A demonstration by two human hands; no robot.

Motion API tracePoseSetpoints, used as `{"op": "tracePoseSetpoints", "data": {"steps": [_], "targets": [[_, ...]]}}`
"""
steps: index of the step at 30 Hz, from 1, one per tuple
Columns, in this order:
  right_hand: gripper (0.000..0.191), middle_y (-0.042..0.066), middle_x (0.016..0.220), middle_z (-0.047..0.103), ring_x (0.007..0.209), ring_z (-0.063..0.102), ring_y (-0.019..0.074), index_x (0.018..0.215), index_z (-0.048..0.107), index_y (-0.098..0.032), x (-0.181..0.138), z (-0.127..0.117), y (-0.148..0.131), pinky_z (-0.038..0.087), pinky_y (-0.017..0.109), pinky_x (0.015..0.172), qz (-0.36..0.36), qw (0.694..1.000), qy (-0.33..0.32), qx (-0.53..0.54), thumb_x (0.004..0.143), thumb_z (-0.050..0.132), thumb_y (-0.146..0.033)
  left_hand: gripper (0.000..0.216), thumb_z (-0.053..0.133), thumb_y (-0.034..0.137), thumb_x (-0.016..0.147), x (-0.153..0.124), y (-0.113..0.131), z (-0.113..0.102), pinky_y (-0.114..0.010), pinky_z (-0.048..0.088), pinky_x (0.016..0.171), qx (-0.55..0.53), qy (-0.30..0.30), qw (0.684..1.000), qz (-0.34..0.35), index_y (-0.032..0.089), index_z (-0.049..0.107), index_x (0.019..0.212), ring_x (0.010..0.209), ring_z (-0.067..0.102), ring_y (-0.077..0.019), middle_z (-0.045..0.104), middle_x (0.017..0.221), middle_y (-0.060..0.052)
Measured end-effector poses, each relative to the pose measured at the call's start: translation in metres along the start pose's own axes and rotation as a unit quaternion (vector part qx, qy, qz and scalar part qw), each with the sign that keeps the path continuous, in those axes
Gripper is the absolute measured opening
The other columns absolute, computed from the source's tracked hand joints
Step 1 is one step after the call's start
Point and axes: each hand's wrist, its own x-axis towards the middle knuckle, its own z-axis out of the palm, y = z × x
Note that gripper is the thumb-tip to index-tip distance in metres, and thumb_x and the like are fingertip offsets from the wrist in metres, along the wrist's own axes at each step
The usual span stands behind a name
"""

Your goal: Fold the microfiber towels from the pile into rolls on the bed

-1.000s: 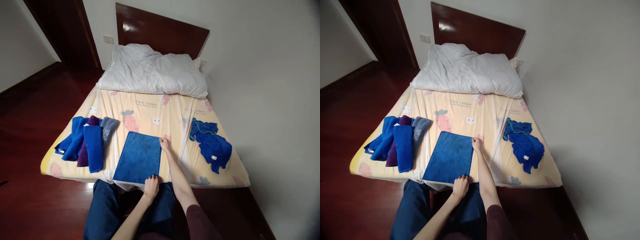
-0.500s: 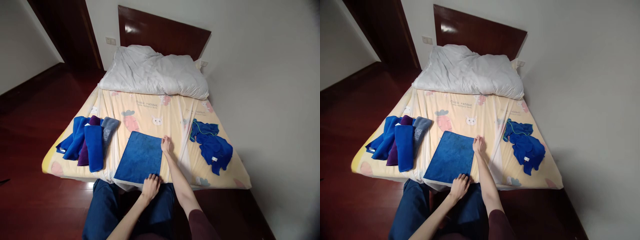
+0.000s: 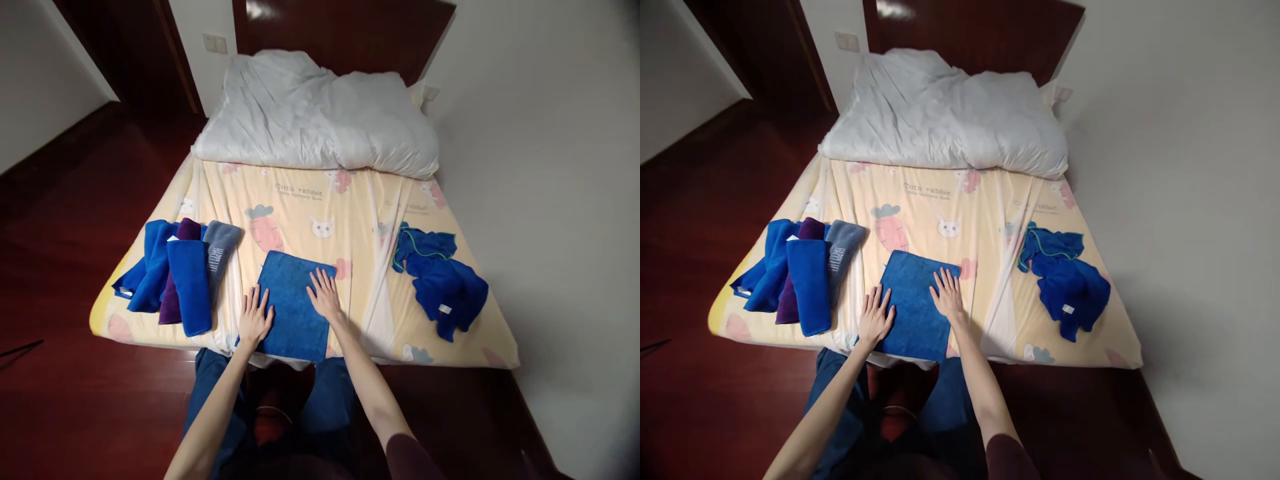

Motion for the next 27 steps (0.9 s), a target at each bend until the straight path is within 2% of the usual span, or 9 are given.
{"op": "tracePoseSetpoints", "data": {"steps": [5, 10, 13, 15, 18, 21, 24, 25, 27], "targets": [[0.059, 0.005, 0.165, 0.013, 0.153, 0.006, 0.0242, 0.157, 0.023, -0.022, 0.02, 0.009, 0.015, 0.006, 0.05, 0.123, 0.034, 0.999, 0.0, -0.014, 0.103, 0.027, -0.047, 0.06, 0.041, 0.039, 0.097, 0.0, 0.006, 0.006, -0.054, 0.01, 0.124, -0.02, -0.016, 1.0, -0.013, 0.021, 0.032, 0.154, 0.152, 0.011, -0.0298, 0.012, 0.165, -0.004], [0.062, 0.005, 0.166, 0.009, 0.153, 0.002, 0.0255, 0.158, 0.019, -0.022, 0.032, 0.014, 0.024, 0.003, 0.052, 0.122, 0.045, 0.998, -0.042, -0.024, 0.102, 0.027, -0.05, 0.06, 0.04, 0.039, 0.097, 0.001, 0.003, 0.008, -0.054, 0.008, 0.124, -0.028, -0.021, 0.999, -0.016, 0.02, 0.032, 0.154, 0.152, 0.009, -0.0299, 0.012, 0.165, -0.004], [0.062, 0.006, 0.165, 0.013, 0.153, 0.005, 0.028, 0.157, 0.024, -0.021, 0.039, 0.004, 0.016, 0.005, 0.056, 0.122, 0.068, 0.995, -0.077, -0.017, 0.102, 0.032, -0.049, 0.06, 0.04, 0.039, 0.097, 0.003, 0.003, 0.005, -0.055, 0.009, 0.124, -0.028, -0.018, 0.999, -0.012, 0.019, 0.033, 0.153, 0.152, 0.011, -0.0305, 0.014, 0.165, -0.007], [0.06, 0.009, 0.165, 0.015, 0.152, 0.006, 0.0307, 0.155, 0.028, -0.019, 0.033, -0.008, -0.002, 0.005, 0.059, 0.121, 0.088, 0.995, -0.054, -0.013, 0.101, 0.035, -0.045, 0.059, 0.039, 0.04, 0.098, 0.0, 0.003, 0.001, -0.055, 0.012, 0.123, -0.025, -0.018, 0.999, -0.008, 0.018, 0.036, 0.152, 0.152, 0.012, -0.0308, 0.017, 0.164, -0.008], [0.056, 0.009, 0.164, 0.017, 0.152, 0.008, 0.0282, 0.155, 0.029, -0.018, -0.015, -0.023, -0.04, 0.008, 0.058, 0.122, 0.071, 0.997, 0.033, 0.017, 0.102, 0.033, -0.035, 0.057, 0.037, 0.038, 0.099, -0.019, -0.004, -0.01, -0.053, 0.015, 0.123, -0.016, -0.02, 1.0, 0.014, 0.017, 0.038, 0.151, 0.152, 0.012, -0.0296, 0.018, 0.164, -0.01], [0.051, 0.003, 0.162, 0.025, 0.151, 0.018, 0.0217, 0.153, 0.034, -0.024, -0.106, -0.021, -0.07, 0.019, 0.049, 0.123, 0.022, 0.996, 0.06, 0.066, 0.102, 0.029, -0.028, 0.057, 0.036, 0.037, 0.099, -0.063, -0.026, -0.023, -0.05, 0.017, 0.123, -0.004, -0.038, 0.997, 0.069, 0.019, 0.034, 0.153, 0.152, 0.014, -0.0267, 0.021, 0.163, -0.009], [0.053, 0.003, 0.159, 0.033, 0.149, 0.026, 0.021, 0.153, 0.034, -0.026, -0.195, -0.009, -0.076, 0.027, 0.046, 0.121, -0.02, 0.996, 0.036, 0.084, 0.1, 0.034, -0.024, 0.06, 0.038, 0.036, 0.099, -0.111, -0.055, -0.036, -0.049, 0.018, 0.123, 0.019, -0.06, 0.99, 0.127, 0.019, 0.026, 0.155, 0.151, 0.019, -0.0253, 0.024, 0.162, -0.009], [0.054, 0.003, 0.159, 0.034, 0.148, 0.027, 0.0218, 0.153, 0.034, -0.026, -0.215, -0.005, -0.074, 0.029, 0.047, 0.12, -0.024, 0.996, 0.039, 0.082, 0.099, 0.035, -0.022, 0.061, 0.039, 0.035, 0.098, -0.122, -0.064, -0.04, -0.049, 0.019, 0.123, 0.028, -0.064, 0.987, 0.144, 0.018, 0.025, 0.156, 0.15, 0.021, -0.0252, 0.025, 0.162, -0.01], [0.055, 0.006, 0.157, 0.037, 0.147, 0.031, 0.0227, 0.153, 0.034, -0.023, -0.234, 0.001, -0.068, 0.033, 0.046, 0.117, -0.012, 0.995, 0.063, 0.073, 0.098, 0.037, -0.019, 0.06, 0.039, 0.029, 0.097, -0.133, -0.077, -0.046, -0.047, 0.023, 0.122, 0.044, -0.066, 0.982, 0.173, 0.016, 0.027, 0.155, 0.15, 0.024, -0.0249, 0.028, 0.161, -0.011]]}}
